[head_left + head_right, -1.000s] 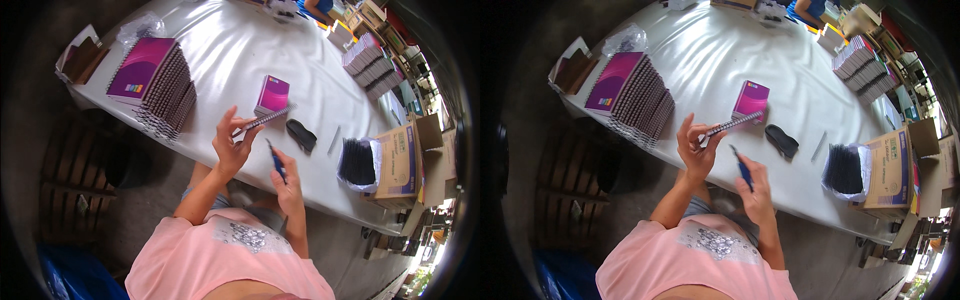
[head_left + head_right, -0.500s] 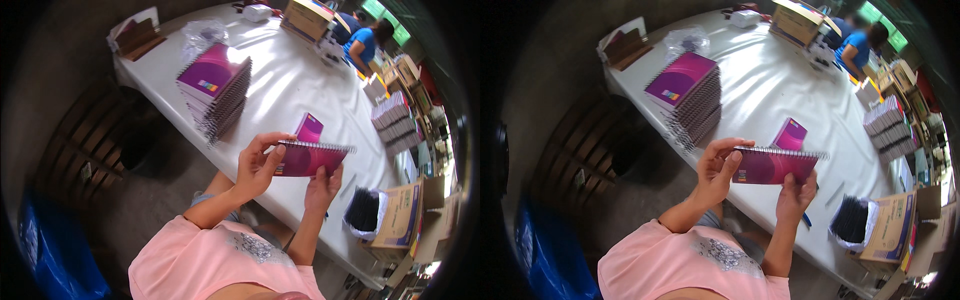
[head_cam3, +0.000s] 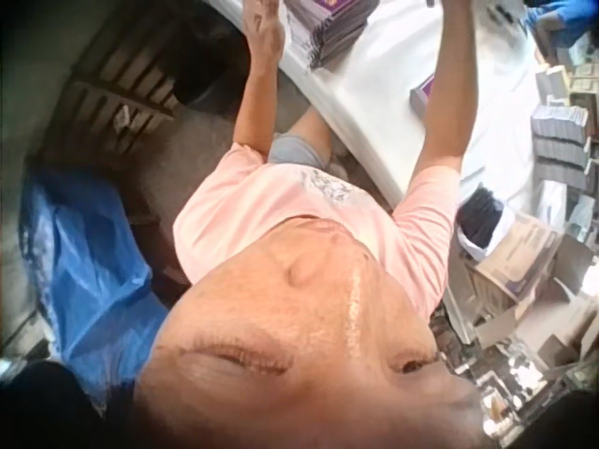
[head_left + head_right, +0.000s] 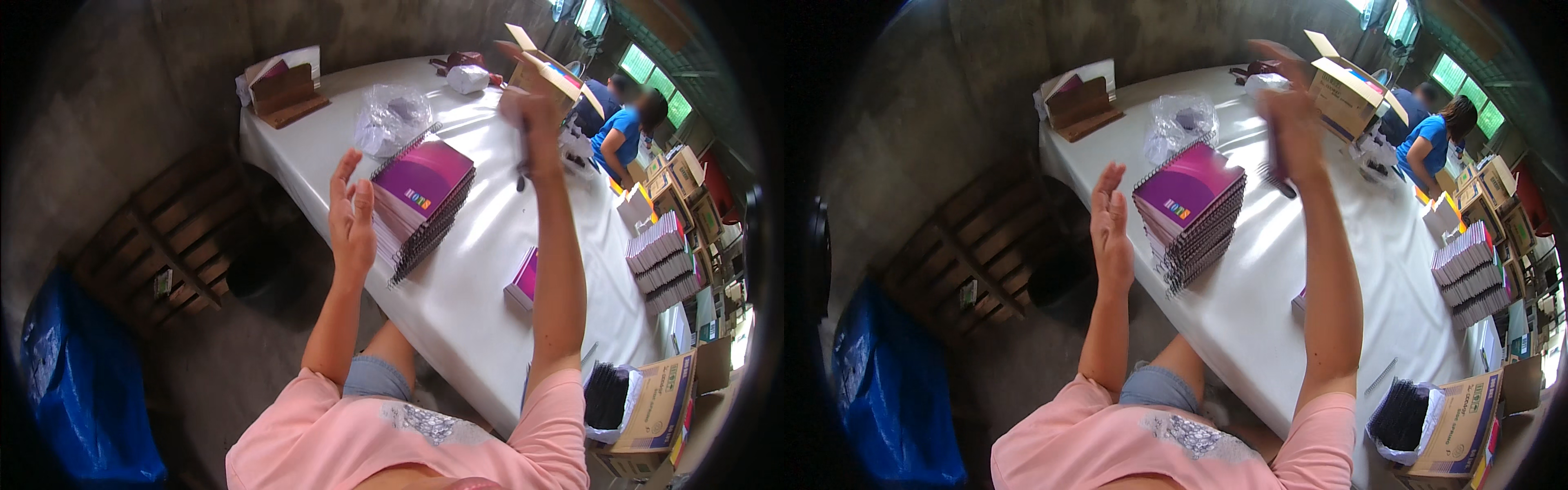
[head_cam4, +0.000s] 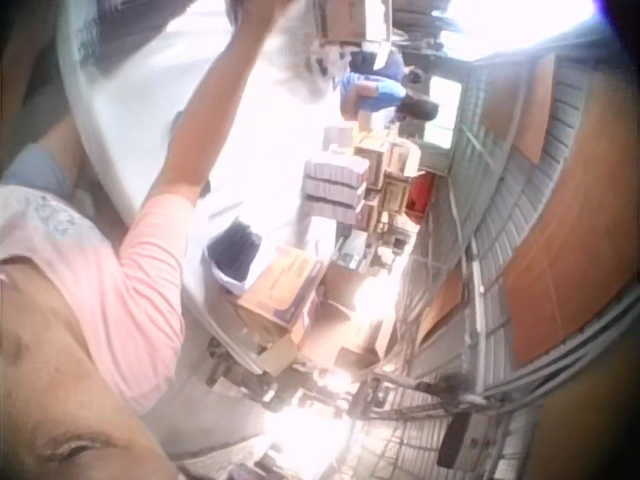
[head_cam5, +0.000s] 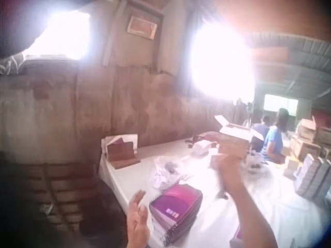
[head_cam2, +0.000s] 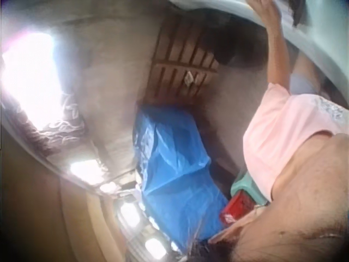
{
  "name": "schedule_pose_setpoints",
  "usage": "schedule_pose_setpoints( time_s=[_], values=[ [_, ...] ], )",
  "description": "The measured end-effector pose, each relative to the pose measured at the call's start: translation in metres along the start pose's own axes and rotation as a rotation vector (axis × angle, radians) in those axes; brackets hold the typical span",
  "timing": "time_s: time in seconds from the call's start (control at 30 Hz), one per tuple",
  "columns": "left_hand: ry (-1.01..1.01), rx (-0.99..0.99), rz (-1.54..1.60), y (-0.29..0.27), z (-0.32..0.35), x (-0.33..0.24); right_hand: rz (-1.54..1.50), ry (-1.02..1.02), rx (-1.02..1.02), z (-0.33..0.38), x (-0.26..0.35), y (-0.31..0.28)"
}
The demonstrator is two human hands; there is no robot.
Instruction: The person trims the excess spiral wire from a notebook using pliers and then uses a small black tool to tuck the wire end before placing the notebook onto a stack.
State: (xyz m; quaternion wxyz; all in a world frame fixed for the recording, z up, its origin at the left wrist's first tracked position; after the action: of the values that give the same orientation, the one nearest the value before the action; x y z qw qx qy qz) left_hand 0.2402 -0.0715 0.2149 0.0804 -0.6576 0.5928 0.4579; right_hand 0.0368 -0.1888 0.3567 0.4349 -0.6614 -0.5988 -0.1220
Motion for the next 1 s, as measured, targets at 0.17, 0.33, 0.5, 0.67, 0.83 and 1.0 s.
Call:
schedule_pose_setpoints(
  time_s=[0.17,0.33,0.5,0.67,0.83,1.0],
  values=[
    [-0.11,0.061,0.057,0.007,0.008,0.014,0.458,-0.456,0.434,0.023,0.059,0.119],
    [-0.054,0.112,-0.006,0.024,0.009,0.021,-0.035,-0.139,-0.069,0.026,-0.016,0.034],
    [0.044,0.063,-0.058,0.021,0.006,0.017,-0.048,0.216,-0.16,0.062,-0.09,0.057],
    [0.068,0.03,-0.078,0.02,0.003,0.022,-0.11,0.344,-0.276,0.055,-0.102,0.057],
    [0.073,0.031,-0.023,0.014,0.0,0.029,-0.013,0.334,-0.325,0.063,-0.093,0.052],
    [0.158,-0.204,-0.017,-0.04,-0.003,0.01,0.354,0.257,-0.552,0.124,-0.115,-0.031]
  ],
)
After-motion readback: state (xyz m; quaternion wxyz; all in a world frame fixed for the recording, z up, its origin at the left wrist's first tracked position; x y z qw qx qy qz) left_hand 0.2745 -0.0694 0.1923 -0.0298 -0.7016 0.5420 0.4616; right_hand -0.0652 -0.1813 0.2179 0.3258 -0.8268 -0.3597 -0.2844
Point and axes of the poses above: each hand's wrist, its own z-axis away from the middle knuckle, its own y-axis out of the palm, x = y × z, the point moved 10 cm from there along -z, towards the middle knuckle, and after that the axes turned 12 degrees about z, right-handed, at the moved point
